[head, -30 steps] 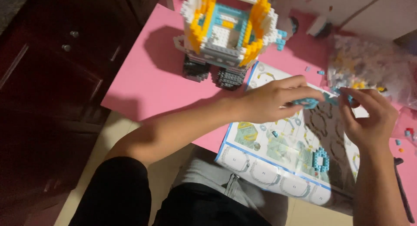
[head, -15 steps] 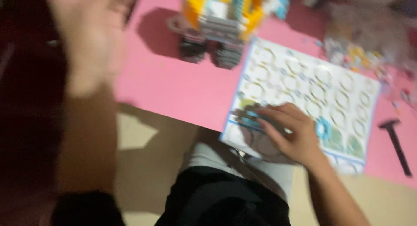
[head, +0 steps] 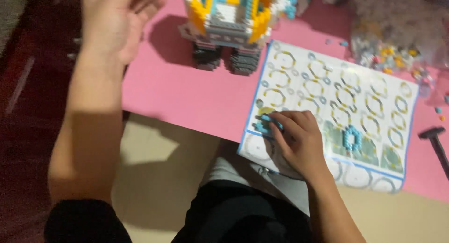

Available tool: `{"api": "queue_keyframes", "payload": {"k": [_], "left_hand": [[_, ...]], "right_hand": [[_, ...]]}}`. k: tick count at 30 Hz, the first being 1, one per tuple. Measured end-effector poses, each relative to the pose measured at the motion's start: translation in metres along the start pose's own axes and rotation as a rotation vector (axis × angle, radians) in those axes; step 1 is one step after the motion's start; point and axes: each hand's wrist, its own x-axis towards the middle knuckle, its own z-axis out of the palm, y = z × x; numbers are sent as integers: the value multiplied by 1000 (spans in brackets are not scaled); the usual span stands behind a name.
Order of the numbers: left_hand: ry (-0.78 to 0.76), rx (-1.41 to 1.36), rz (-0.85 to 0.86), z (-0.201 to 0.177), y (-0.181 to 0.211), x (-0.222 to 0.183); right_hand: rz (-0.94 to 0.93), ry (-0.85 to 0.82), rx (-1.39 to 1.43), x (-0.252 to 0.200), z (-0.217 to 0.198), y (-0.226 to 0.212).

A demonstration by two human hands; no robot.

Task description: Assembling a complex model using small interlocking toy blocks while following a printed instruction manual.

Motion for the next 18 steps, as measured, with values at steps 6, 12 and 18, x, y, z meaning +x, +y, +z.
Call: {"api": "queue_keyframes", "payload": {"k": [6, 12, 18], "left_hand": [[-43, 204, -127, 24, 20, -5], [-156, 247, -229, 9, 8, 24], [-202, 179, -382, 15, 13, 30]], "right_hand": [[43, -13, -45, -4, 3, 3], [63, -25, -33, -2, 2, -1], [87, -26, -43, -3, 3, 1]]}}
